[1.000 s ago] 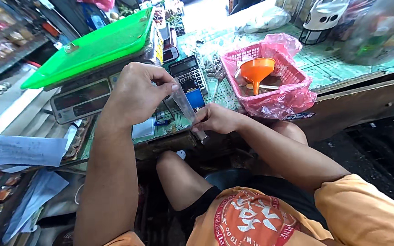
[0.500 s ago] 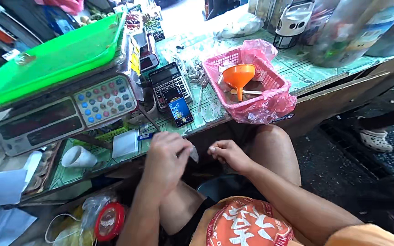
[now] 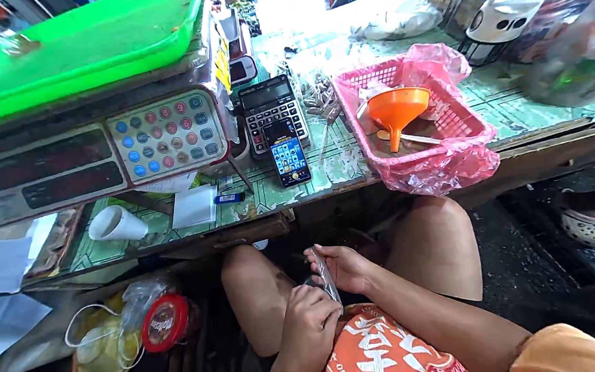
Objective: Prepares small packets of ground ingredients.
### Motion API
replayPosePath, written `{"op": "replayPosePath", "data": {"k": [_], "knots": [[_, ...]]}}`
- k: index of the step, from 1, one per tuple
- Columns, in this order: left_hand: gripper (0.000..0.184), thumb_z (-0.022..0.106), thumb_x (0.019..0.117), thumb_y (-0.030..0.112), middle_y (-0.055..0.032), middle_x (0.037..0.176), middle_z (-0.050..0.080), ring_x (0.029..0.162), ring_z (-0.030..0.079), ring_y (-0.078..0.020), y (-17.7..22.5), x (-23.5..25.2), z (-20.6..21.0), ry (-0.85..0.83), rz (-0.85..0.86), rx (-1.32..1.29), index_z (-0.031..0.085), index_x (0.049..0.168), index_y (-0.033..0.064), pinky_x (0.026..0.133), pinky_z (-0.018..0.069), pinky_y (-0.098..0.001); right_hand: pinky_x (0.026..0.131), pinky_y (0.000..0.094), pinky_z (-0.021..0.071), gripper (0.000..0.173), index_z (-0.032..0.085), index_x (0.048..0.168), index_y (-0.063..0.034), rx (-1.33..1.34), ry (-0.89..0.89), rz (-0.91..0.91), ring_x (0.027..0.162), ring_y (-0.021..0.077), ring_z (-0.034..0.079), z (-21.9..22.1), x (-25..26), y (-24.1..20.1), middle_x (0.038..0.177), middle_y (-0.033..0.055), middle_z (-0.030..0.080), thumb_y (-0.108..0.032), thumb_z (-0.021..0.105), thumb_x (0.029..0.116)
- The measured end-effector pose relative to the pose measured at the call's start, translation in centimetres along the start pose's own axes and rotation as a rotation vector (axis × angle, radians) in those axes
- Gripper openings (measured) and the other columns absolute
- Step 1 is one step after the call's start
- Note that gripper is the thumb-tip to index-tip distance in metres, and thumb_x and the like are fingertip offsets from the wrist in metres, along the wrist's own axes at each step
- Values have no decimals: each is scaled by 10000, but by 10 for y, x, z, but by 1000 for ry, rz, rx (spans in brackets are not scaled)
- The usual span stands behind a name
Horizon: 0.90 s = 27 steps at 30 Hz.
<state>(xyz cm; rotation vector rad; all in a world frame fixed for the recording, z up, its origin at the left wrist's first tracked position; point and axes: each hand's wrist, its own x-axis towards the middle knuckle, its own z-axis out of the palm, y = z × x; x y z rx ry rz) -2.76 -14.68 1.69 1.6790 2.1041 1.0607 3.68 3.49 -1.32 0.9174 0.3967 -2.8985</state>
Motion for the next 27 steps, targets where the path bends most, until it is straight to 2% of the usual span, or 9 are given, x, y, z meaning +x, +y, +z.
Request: {"op": "replayPosePath", "data": {"k": [6, 10, 13, 15, 18, 21, 23, 25, 27], "knots": [[119, 702, 925, 211, 118, 956, 734, 1003, 652, -61, -20, -9, 6, 13, -106, -169, 817, 899, 225, 938, 531, -314, 724, 354, 571, 230, 651, 1038, -59, -78, 47, -152, 662, 139, 594, 14, -7, -19, 752, 12, 581, -200, 475, 1087], [78, 742, 900, 143, 62, 947, 748, 984, 679, -98, -25, -15, 2, 46, -166, -338, 817, 899, 166, 901, 571, -288, 741, 357, 577, 252, 653, 995, -62, -181, 68, -209, 668, 138, 604, 17, -19, -27, 735, 2, 584, -212, 474, 1091], [55, 761, 887, 130, 7, 938, 753, 958, 693, -137, -27, -16, -5, 72, -204, -478, 814, 898, 135, 876, 584, -297, 780, 361, 586, 258, 641, 991, -46, -241, 45, -263, 721, 149, 645, 16, -28, -32, 764, 19, 623, -192, 457, 1097], [59, 768, 893, 148, -36, 943, 754, 926, 707, -150, -33, -17, -13, 103, -235, -608, 809, 907, 108, 840, 600, -288, 836, 365, 587, 244, 636, 993, -37, -317, 9, -313, 801, 162, 684, 16, -34, -34, 820, 39, 677, -167, 454, 1093], [113, 767, 913, 236, -21, 964, 756, 907, 708, -102, -50, -11, -25, 201, -262, -782, 799, 917, 127, 807, 593, -248, 910, 350, 565, 230, 640, 944, -45, -449, -79, -397, 906, 161, 692, 18, -46, -41, 907, 57, 711, -136, 472, 1073], [110, 784, 898, 230, -27, 943, 751, 897, 705, -105, -60, 2, -32, 299, -286, -904, 796, 903, 121, 824, 589, -258, 931, 332, 557, 247, 656, 884, -62, -545, -161, -472, 940, 152, 696, 20, -54, -46, 931, 58, 731, -127, 495, 1060], [117, 792, 893, 225, -30, 938, 754, 878, 710, -109, -52, 12, -37, 356, -260, -840, 797, 901, 108, 799, 596, -252, 939, 343, 560, 250, 653, 891, -61, -530, -144, -474, 944, 160, 700, 21, -59, -49, 928, 59, 731, -125, 487, 1066], [120, 787, 897, 247, 2, 944, 752, 887, 708, -98, -33, 28, -48, 374, -144, -628, 799, 911, 129, 786, 597, -229, 930, 389, 572, 249, 648, 950, -43, -433, -69, -440, 931, 189, 706, 17, -60, -50, 916, 68, 723, -135, 457, 1079], [109, 752, 934, 265, 39, 953, 734, 951, 689, -97, -9, 48, -61, 330, 51, -387, 786, 929, 162, 861, 580, -243, 882, 411, 591, 248, 630, 1013, -41, -319, 10, -398, 889, 198, 716, 10, -59, -46, 900, 71, 721, -170, 435, 1095]]}}
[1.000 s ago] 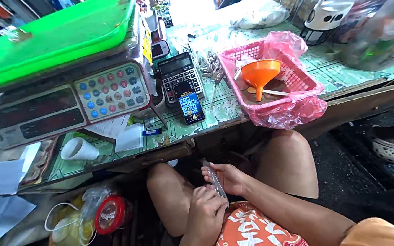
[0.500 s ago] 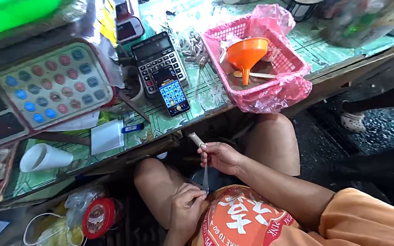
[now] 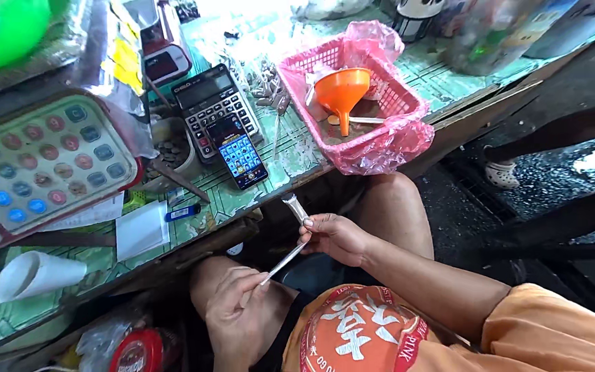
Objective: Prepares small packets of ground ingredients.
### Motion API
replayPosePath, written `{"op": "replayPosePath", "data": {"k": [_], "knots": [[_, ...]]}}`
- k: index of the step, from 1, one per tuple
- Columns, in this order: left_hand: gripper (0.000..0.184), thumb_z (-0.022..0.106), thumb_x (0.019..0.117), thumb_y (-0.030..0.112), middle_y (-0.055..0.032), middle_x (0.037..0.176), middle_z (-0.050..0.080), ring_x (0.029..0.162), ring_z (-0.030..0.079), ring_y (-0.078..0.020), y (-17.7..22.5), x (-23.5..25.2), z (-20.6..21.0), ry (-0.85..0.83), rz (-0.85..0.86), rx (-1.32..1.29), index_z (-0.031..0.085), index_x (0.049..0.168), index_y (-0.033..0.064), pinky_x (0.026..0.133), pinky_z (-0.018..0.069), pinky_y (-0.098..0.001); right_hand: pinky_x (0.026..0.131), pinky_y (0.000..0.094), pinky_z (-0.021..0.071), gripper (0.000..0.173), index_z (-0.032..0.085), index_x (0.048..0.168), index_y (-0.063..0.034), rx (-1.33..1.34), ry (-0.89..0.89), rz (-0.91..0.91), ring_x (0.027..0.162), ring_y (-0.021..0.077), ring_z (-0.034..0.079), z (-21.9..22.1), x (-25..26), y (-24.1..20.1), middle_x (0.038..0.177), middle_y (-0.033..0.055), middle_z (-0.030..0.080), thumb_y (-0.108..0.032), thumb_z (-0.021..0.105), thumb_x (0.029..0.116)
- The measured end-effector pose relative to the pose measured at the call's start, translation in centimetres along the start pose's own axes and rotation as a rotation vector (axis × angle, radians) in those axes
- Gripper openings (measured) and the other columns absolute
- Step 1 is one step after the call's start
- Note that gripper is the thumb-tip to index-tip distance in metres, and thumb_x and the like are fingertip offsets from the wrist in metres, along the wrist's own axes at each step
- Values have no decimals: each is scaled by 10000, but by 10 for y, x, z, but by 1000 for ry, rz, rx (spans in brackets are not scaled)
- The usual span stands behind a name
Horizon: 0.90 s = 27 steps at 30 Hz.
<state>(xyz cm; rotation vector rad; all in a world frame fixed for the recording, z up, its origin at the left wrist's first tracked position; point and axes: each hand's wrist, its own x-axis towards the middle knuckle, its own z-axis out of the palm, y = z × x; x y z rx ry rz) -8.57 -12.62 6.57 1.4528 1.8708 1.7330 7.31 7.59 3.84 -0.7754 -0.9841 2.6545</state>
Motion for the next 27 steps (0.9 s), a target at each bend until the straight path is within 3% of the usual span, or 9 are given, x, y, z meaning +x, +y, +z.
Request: {"op": "replayPosePath", "data": {"k": [5, 8, 9, 12, 14, 17, 19, 23, 27], "knots": [[140, 664, 984, 192, 11, 956, 743, 1025, 666, -151, 43, 45, 39, -185, 375, 310, 791, 954, 141, 955, 530, -360, 732, 359, 601, 275, 642, 941, -51, -124, 72, 69, 732, 157, 692, -19, -11, 15, 765, 32, 689, -204, 462, 1083], [152, 646, 982, 172, -13, 962, 743, 1000, 678, -163, 58, 66, 58, -238, 406, 383, 788, 960, 124, 958, 531, -367, 599, 276, 506, 218, 677, 927, -82, -616, 185, -217, 621, 77, 575, -38, -23, 7, 718, -23, 609, -276, 611, 1002], [159, 641, 985, 177, -17, 959, 742, 990, 681, -166, 63, 72, 63, -244, 400, 388, 787, 953, 120, 951, 535, -367, 665, 272, 521, 240, 685, 1018, -92, -697, 159, -363, 720, 66, 602, -44, -27, 0, 822, -30, 644, -320, 616, 995], [168, 635, 989, 166, -36, 940, 739, 959, 682, -175, 74, 89, 77, -235, 386, 334, 776, 936, 93, 907, 542, -359, 1044, 318, 500, 479, 609, 1384, -194, -635, -282, -558, 1207, 77, 595, -45, -37, -20, 1299, -57, 653, -516, 453, 1066], [157, 640, 982, 148, -37, 930, 739, 938, 686, -165, 76, 101, 86, -210, 365, 292, 774, 933, 82, 873, 549, -349, 1023, 288, 515, 437, 636, 1368, -277, -561, -469, -502, 1178, 47, 622, -43, -41, -24, 1258, -104, 688, -534, 466, 1058], [120, 675, 961, 133, -12, 914, 736, 905, 679, -117, 73, 121, 93, -153, 309, 218, 777, 926, 80, 838, 559, -309, 879, 384, 598, 370, 699, 1237, -164, -495, -550, -358, 952, 170, 717, -56, -51, -32, 1031, 30, 747, -440, 532, 1055], [91, 696, 948, 114, -7, 903, 727, 882, 675, -91, 68, 131, 94, -122, 264, 140, 772, 924, 70, 811, 569, -283, 728, 327, 606, 295, 713, 1148, -164, -566, -433, -352, 764, 121, 695, -65, -65, -43, 867, 1, 722, -388, 546, 1052], [69, 699, 956, 89, -13, 901, 709, 861, 682, -75, 55, 154, 95, -145, 160, -25, 752, 945, 47, 791, 602, -261, 542, 171, 452, 269, 729, 1099, -220, -816, -144, -470, 610, -7, 533, -78, -94, -92, 761, -92, 620, -414, 550, 1046], [58, 684, 957, 40, -57, 924, 722, 844, 698, -107, 36, 183, 111, -185, 130, -241, 726, 981, 8, 799, 611, -302, 546, 166, 455, 282, 725, 1041, -209, -1206, 131, -521, 609, -10, 539, -74, -119, -172, 767, -91, 637, -424, 542, 1046]]}}
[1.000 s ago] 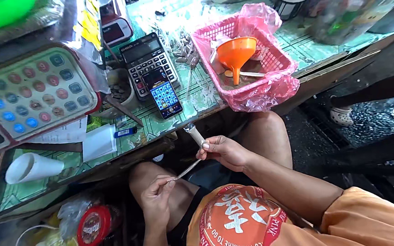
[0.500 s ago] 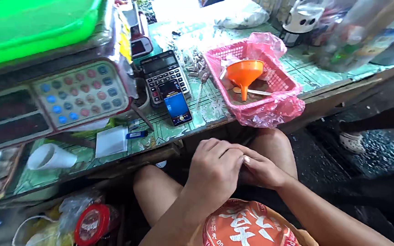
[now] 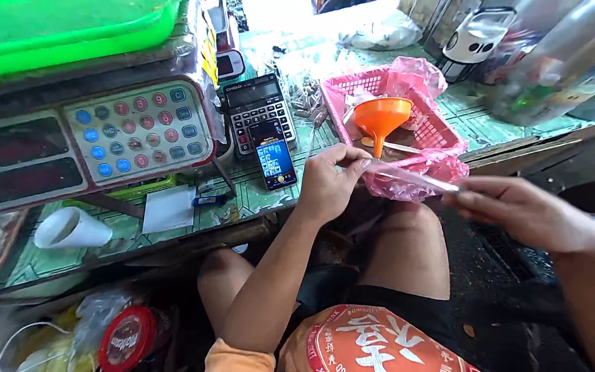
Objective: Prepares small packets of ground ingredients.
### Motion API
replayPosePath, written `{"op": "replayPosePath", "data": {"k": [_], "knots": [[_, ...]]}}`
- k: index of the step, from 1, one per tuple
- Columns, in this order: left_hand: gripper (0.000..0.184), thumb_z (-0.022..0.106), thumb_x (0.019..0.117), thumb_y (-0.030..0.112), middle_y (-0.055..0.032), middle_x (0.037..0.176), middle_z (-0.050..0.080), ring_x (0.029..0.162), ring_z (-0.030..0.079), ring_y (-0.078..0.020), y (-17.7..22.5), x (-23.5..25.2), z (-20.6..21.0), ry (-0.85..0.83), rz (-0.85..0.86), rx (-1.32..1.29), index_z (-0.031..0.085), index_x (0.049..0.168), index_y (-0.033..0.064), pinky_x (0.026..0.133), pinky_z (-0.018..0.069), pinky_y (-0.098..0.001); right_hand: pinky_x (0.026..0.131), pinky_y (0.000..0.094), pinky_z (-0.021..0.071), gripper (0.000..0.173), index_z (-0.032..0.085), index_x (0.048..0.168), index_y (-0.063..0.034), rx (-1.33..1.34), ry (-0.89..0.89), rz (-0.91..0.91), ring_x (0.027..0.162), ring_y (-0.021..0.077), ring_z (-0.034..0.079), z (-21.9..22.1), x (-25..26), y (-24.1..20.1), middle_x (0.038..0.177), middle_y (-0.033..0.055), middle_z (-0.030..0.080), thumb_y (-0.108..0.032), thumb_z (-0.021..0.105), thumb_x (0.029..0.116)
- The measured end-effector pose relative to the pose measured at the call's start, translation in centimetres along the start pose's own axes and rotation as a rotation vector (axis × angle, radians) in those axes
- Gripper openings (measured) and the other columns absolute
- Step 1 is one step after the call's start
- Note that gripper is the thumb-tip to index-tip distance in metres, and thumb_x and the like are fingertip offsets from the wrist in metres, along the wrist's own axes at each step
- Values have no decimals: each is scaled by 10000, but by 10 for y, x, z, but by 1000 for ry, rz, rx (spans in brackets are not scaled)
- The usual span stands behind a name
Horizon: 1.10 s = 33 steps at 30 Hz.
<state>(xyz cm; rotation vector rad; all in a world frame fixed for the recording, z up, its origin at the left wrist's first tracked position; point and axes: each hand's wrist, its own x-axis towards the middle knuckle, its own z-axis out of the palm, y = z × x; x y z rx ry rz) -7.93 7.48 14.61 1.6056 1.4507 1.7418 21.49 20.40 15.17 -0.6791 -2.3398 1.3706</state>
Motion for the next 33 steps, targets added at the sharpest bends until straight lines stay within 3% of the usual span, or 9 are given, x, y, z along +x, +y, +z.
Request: {"op": "replayPosePath", "data": {"k": [2, 5, 7, 9, 14, 18, 24, 28, 33], "knots": [[54, 689, 959, 49, -58, 925, 723, 842, 701, -106, -9, 15, 6, -14, 4, 13, 727, 980, 17, 796, 609, -297, 567, 229, 492, 279, 715, 984, -175, -246, 24, 37, 623, 46, 575, -37, 14, -20, 753, -51, 639, -376, 528, 1033], [71, 692, 957, 72, -57, 941, 727, 905, 695, -125, -28, 40, 18, -33, 79, 187, 751, 967, 34, 855, 589, -329, 493, 320, 502, 296, 707, 931, -199, -545, -66, 39, 566, 105, 585, -82, 40, -51, 680, -40, 619, -361, 490, 1050], [70, 713, 937, 108, -36, 958, 734, 961, 680, -151, -46, 54, 25, -56, 158, 327, 775, 939, 75, 893, 560, -358, 477, 350, 461, 295, 683, 888, -192, -706, -164, 65, 536, 114, 539, -97, 60, -81, 639, -39, 565, -305, 474, 1064], [74, 714, 928, 144, -20, 989, 726, 1024, 656, -195, -60, 63, 29, -127, 208, 449, 782, 927, 117, 940, 530, -425, 530, 413, 477, 290, 676, 855, -126, -882, -240, 123, 567, 161, 556, -93, 80, -125, 648, 7, 570, -208, 508, 1076], [70, 723, 910, 155, -27, 1040, 723, 1131, 622, -265, -61, 71, 40, -291, 175, 604, 791, 922, 144, 1019, 481, -525, 690, 481, 492, 343, 701, 906, -86, -1266, -447, 328, 732, 224, 618, -62, 124, -190, 749, 58, 619, -299, 505, 1091], [141, 781, 864, 145, -54, 1083, 718, 1142, 633, -271, -56, 68, 29, -333, 88, 640, 773, 1003, 126, 1045, 468, -548, 691, 489, 495, 279, 690, 897, -66, -1366, -582, 410, 750, 247, 625, -35, 152, -196, 766, 80, 621, -253, 564, 1060], [221, 798, 857, 150, -54, 1128, 712, 1161, 630, -242, -45, 69, 22, -298, 29, 500, 765, 1072, 112, 1021, 505, -501, 694, 490, 494, 243, 702, 890, -83, -1419, -612, 422, 759, 241, 631, -28, 165, -194, 766, 71, 630, -228, 579, 1042], [372, 723, 925, 330, -82, 1216, 700, 1210, 621, -235, -53, 88, 44, -437, -28, 442, 737, 1225, 110, 1077, 486, -462, 734, 555, 519, 241, 709, 967, -65, -1374, -540, 433, 825, 301, 664, -37, 159, -197, 836, 119, 664, -252, 574, 1040], [231, 620, 987, 255, -46, 1132, 727, 1165, 634, -196, -59, 100, 59, -471, -75, 368, 795, 1068, 128, 1054, 482, -426, 798, 503, 515, 300, 710, 998, -27, -1228, -477, 413, 853, 268, 653, -62, 135, -184, 875, 115, 673, -248, 525, 1079]]}}
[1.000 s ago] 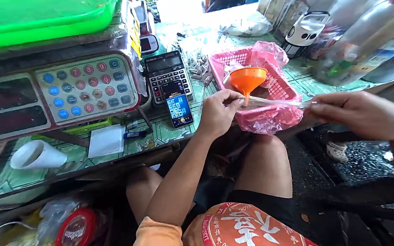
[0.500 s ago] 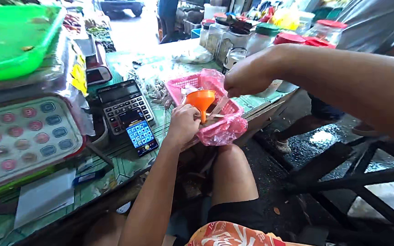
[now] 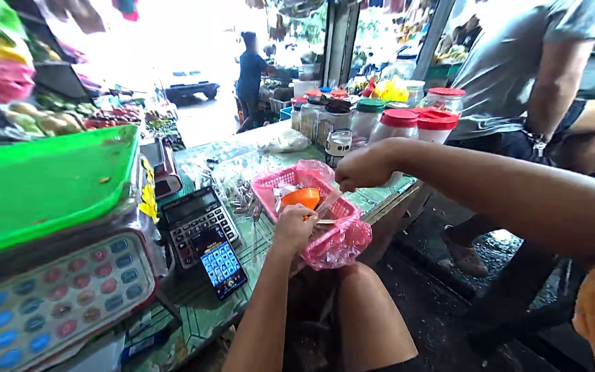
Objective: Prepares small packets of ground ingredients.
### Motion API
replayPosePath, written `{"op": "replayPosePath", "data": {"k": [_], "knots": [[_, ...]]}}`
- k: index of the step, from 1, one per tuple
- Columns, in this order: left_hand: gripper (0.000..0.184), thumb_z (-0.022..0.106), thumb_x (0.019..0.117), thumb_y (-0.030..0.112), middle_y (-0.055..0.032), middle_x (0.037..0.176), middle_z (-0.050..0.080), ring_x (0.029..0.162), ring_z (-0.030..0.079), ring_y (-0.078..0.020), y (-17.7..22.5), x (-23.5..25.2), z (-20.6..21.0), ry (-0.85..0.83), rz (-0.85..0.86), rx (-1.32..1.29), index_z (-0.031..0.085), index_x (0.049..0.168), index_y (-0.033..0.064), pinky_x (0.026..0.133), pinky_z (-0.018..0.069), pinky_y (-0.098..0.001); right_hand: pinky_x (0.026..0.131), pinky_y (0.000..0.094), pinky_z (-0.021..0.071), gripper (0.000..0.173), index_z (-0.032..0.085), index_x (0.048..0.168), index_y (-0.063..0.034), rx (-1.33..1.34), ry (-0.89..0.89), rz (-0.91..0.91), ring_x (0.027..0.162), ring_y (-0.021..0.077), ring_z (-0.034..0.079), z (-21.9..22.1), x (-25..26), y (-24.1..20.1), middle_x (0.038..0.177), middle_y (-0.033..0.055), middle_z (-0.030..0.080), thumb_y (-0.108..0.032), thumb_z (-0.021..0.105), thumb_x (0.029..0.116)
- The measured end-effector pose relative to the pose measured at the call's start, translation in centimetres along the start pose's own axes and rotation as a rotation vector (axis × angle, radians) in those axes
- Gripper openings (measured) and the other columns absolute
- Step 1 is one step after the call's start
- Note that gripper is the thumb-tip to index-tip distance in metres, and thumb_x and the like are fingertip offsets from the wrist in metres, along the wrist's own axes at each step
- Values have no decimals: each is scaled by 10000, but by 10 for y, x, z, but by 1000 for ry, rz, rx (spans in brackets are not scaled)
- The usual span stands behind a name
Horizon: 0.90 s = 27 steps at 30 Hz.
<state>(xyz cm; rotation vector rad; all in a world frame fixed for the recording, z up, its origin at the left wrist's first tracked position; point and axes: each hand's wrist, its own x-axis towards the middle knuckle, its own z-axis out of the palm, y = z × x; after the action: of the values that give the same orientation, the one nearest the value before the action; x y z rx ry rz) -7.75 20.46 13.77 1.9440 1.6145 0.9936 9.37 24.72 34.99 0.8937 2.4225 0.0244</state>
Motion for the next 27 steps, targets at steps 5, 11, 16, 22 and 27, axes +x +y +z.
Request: {"op": "replayPosePath", "data": {"k": [5, 11, 16, 22, 27], "knots": [[139, 708, 940, 203, -30, 1026, 731, 972, 681, -108, 7, -2, -8, 73, -44, -250, 779, 986, 92, 912, 552, -353, 669, 431, 474, 304, 691, 910, -26, 396, 179, -70, 672, 189, 567, 62, -7, 58, 733, 69, 600, -182, 496, 1083], [57, 743, 913, 54, -72, 876, 740, 835, 699, -139, 52, -17, -46, 317, -11, -682, 755, 943, 6, 809, 590, -324, 464, 182, 356, 237, 655, 1015, -127, 1504, 429, -348, 512, 0, 428, 198, -1, 35, 677, -80, 534, -305, 503, 1055], [91, 743, 941, 209, 40, 868, 723, 830, 685, -72, 98, -60, -91, 295, 85, -47, 748, 891, 134, 776, 589, -326, 700, 343, 607, 281, 681, 1162, -45, 1730, 462, -590, 804, 159, 709, 251, 25, -63, 996, 78, 742, -260, 562, 1025], [56, 720, 954, 177, -5, 913, 731, 828, 690, -133, 140, -104, -147, 104, -15, 361, 754, 967, 134, 782, 583, -428, 796, 305, 593, 210, 714, 1099, -4, 1536, 360, -806, 874, 100, 688, 240, 67, -139, 1024, 48, 734, -162, 599, 1022], [78, 772, 918, 242, 53, 812, 706, 743, 655, -47, 153, -133, -174, 186, -115, 457, 748, 896, 172, 700, 549, -298, 781, 296, 594, 202, 733, 982, -15, 1612, 310, -975, 851, 84, 691, 233, 89, -181, 946, 14, 740, -147, 587, 1028]]}}
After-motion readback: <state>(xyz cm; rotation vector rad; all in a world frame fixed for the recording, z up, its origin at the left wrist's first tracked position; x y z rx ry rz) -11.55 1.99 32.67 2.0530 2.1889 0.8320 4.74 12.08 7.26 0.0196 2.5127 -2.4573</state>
